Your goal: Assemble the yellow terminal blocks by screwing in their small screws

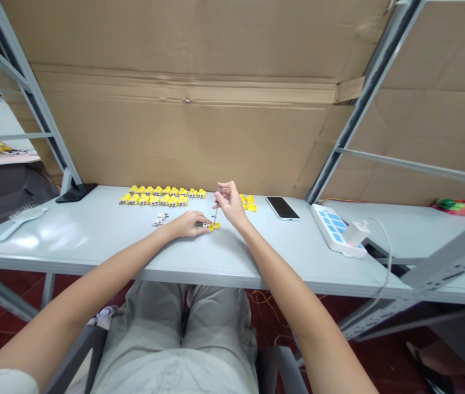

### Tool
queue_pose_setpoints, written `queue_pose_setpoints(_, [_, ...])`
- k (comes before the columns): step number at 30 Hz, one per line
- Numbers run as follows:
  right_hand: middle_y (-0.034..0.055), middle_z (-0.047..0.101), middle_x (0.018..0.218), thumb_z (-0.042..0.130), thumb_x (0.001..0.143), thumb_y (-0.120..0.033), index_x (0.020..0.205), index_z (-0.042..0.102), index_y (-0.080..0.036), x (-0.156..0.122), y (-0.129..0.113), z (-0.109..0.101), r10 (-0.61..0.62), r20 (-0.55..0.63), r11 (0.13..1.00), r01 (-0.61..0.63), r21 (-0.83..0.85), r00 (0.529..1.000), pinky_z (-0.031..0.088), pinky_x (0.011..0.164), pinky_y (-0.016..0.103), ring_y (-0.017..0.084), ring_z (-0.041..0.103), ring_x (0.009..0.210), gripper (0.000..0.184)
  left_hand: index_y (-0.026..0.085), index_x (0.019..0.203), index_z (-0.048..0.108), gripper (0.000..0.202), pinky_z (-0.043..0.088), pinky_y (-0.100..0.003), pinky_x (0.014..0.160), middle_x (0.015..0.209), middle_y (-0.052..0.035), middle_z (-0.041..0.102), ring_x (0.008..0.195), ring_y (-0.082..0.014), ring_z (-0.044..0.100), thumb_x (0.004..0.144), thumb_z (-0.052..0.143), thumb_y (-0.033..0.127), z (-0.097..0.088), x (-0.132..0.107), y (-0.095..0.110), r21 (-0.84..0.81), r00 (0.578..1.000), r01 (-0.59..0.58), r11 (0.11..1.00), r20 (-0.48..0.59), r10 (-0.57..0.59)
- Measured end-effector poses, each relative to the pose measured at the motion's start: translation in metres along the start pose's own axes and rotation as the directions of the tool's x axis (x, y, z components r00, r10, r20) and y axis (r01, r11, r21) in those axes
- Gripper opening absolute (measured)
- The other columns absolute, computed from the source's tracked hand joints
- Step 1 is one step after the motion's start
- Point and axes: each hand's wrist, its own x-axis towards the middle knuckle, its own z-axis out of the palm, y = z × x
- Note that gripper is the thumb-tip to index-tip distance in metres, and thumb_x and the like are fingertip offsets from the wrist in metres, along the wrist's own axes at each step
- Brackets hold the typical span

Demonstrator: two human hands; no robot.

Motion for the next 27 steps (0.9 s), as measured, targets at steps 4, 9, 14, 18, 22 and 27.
queue_pose_setpoints(4, [-0.0046,0.052,0.078,0.066,0.077,-0.053,0.098,0.041,-0.026,0.0007,-0.0001,-0.0010,0.030,0.033,0.999,-0.031,0.018,0.999,0.061,0.057,0.032,0.012,0.059,0.068,0.042,0.017,0.106,0.075,0.028,0.049,-0.027,0.079,0.092,-0.0104,0.074,0.079,-0.0192,0.067,0.084,0.067,0.033,0.0009,0.0002,-0.0011,0.000,1.000,0.000,1.000,-0.002,0.000])
queue_pose_setpoints(9, [-0.0054,0.047,0.077,0.067,0.076,-0.052,0.096,0.044,-0.026,0.0001,-0.0008,0.0011,-0.022,0.008,0.999,0.022,-0.036,1.000,0.061,0.056,0.032,0.011,0.055,0.064,0.040,0.017,0.105,0.075,0.027,0.049,-0.027,0.079,0.092,-0.0098,0.074,0.079,-0.0188,0.067,0.085,0.066,0.033,0.0013,0.0000,-0.0008,0.012,1.000,0.005,1.000,-0.004,-0.005])
queue_pose_setpoints(14, [-0.0042,0.052,0.078,0.064,0.078,-0.054,0.101,0.044,-0.026,-0.0007,-0.0030,0.0022,0.013,0.053,1.000,-0.013,0.000,0.999,0.061,0.060,0.034,0.012,0.058,0.068,0.041,0.017,0.105,0.075,0.027,0.049,-0.028,0.080,0.093,-0.0096,0.074,0.080,-0.0194,0.067,0.085,0.066,0.033,0.0007,-0.0002,-0.0003,0.017,1.000,0.003,1.000,0.001,-0.003])
queue_pose_setpoints(18, [-0.0060,0.044,0.075,0.071,0.073,-0.051,0.094,0.044,-0.026,-0.0010,-0.0044,0.0004,-0.019,-0.011,0.999,0.019,-0.032,1.000,0.062,0.056,0.033,0.011,0.054,0.063,0.042,0.018,0.105,0.075,0.026,0.048,-0.027,0.078,0.090,-0.0088,0.074,0.078,-0.0189,0.067,0.084,0.067,0.032,0.0006,-0.0002,-0.0005,0.001,1.000,0.016,1.000,-0.002,-0.016])
queue_pose_setpoints(22, [-0.0031,0.055,0.082,0.065,0.078,-0.054,0.100,0.044,-0.026,-0.0011,-0.0035,-0.0014,0.034,0.032,0.999,-0.035,0.028,0.999,0.063,0.063,0.035,0.012,0.059,0.072,0.042,0.016,0.106,0.075,0.028,0.048,-0.028,0.078,0.091,-0.0104,0.074,0.079,-0.0198,0.066,0.085,0.066,0.033,0.0007,0.0002,-0.0004,-0.014,1.000,0.015,1.000,0.004,-0.015])
queue_pose_setpoints(27, [-0.0074,0.044,0.071,0.073,0.071,-0.052,0.091,0.043,-0.025,-0.0004,-0.0029,-0.0027,-0.011,-0.037,1.000,0.010,-0.030,0.999,0.061,0.055,0.033,0.010,0.053,0.061,0.045,0.016,0.106,0.075,0.028,0.048,-0.028,0.080,0.092,-0.0103,0.074,0.080,-0.0194,0.067,0.084,0.067,0.031,0.0013,0.0006,-0.0003,0.002,1.000,0.023,1.000,0.010,-0.023])
